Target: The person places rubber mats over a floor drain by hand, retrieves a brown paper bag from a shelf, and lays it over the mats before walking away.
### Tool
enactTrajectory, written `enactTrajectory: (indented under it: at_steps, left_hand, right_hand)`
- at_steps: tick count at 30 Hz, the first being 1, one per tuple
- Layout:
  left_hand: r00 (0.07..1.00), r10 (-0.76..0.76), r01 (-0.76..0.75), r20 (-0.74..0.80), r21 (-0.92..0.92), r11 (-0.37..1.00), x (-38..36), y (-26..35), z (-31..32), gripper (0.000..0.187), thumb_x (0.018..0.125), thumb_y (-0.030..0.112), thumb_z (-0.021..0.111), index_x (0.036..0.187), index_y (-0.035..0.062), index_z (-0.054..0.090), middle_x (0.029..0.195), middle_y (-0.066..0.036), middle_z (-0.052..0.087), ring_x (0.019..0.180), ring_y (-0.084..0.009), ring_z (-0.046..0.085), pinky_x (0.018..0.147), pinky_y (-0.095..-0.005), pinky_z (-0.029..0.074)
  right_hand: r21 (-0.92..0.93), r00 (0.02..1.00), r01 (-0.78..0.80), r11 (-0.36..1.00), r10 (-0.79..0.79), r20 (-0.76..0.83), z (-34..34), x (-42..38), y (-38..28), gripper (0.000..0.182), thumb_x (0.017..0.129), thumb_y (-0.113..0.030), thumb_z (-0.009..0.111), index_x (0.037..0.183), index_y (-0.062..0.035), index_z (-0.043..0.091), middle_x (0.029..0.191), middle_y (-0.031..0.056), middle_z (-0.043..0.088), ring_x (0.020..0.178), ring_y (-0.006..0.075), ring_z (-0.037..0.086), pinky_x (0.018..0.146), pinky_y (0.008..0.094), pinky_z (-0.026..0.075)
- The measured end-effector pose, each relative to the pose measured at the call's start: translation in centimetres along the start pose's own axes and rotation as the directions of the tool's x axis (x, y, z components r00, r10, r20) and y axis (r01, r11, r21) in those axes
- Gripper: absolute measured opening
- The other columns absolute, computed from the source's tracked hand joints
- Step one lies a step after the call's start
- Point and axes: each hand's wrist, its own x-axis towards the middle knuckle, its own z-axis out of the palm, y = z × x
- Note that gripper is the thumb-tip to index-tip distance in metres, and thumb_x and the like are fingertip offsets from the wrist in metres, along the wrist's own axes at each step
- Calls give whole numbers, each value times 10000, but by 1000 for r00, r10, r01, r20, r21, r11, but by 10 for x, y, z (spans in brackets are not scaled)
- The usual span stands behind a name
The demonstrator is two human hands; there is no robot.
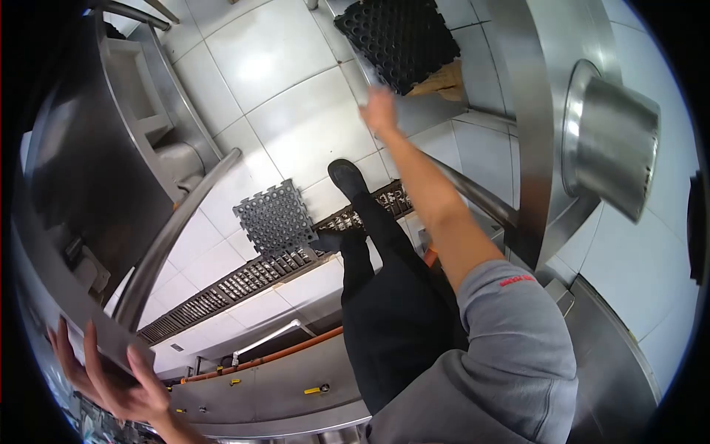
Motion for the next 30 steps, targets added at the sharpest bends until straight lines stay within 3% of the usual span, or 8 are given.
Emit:
enactTrajectory:
  at_steps: [2, 4, 6, 12, 14, 18, 24, 30]
  left_hand:
    - [988, -39, 18, 151, 137, 990, 1, 1, -9, 423, 861, 270, 485, 1190, 14, 555, 1322, -250, 382, 1220, -419, 409, 998, -576, 338]
    - [997, -24, 21, 80, 37, 999, 4, 4, -2, 393, 882, 244, 503, 1191, 7, 557, 1312, -227, 441, 1264, -381, 373, 1043, -528, 292]
    - [986, -150, 138, -77, -143, 980, 12, 14, 12, 491, 811, 437, 630, 992, -19, 649, 1204, -286, 447, 1141, -389, 441, 911, -522, 398]
    - [988, -153, 153, 4, -65, 986, 12, 15, 7, 461, 827, 394, 611, 1008, -29, 639, 1229, -298, 432, 1152, -395, 425, 932, -529, 388]
    - [973, -231, 233, 24, -88, 969, 6, 15, 10, 618, 836, 515, 556, 1093, -46, 593, 1281, -295, 395, 1149, -413, 419, 954, -557, 346]
    - [928, -233, 181, 290, 197, 964, -8, 6, -16, 390, 897, 257, 491, 1189, 6, 556, 1332, -237, 414, 1258, -370, 377, 1033, -516, 312]
    - [985, -119, 109, 122, 84, 990, -5, 3, -1, 409, 903, 265, 488, 1171, -36, 559, 1264, -270, 460, 1202, -363, 437, 967, -445, 408]
    - [989, -134, 132, 56, 45, 990, -14, -3, 1, 386, 890, 239, 519, 1125, -58, 593, 1222, -267, 497, 1151, -373, 486, 954, -452, 424]
  right_hand:
    - [-81, 992, -51, 995, 41, -117, -16, 55, 20, 516, 725, -221, 686, 1182, -84, 490, 1136, 218, 467, 1108, 402, 451, 898, 446, 446]
    - [-94, 989, -88, 992, 75, -128, -21, 89, 30, 540, 716, -234, 695, 1192, -92, 482, 1153, 223, 454, 1126, 416, 434, 915, 450, 435]
    - [-164, 996, -84, 983, 80, -33, -14, 110, 39, 575, 704, -265, 710, 1204, -106, 475, 1194, 235, 424, 1139, 422, 416, 941, 458, 408]
    - [-274, 985, -147, 950, 114, -133, -1, 117, 33, 642, 679, -381, 761, 1201, -131, 484, 1234, 245, 397, 1173, 431, 393, 943, 469, 408]
    - [-266, 986, -135, 955, 103, -129, -3, 118, 33, 649, 670, -384, 767, 1196, -126, 486, 1221, 241, 407, 1161, 423, 403, 940, 463, 411]
    - [-324, 981, -69, 944, 5, -194, 8, 127, 41, 650, 653, -386, 777, 1173, -109, 502, 1172, 227, 440, 1113, 396, 433, 911, 444, 435]
    - [-272, 991, 111, 956, -129, -47, 3, 106, 28, 590, 651, -313, 775, 1125, -66, 528, 1147, 193, 470, 1087, 364, 448, 928, 414, 424]
    - [-106, 950, 312, 944, -307, 57, 25, -3, -5, 542, 616, -233, 798, 1025, -8, 522, 1076, 170, 469, 1049, 338, 440, 922, 385, 399]
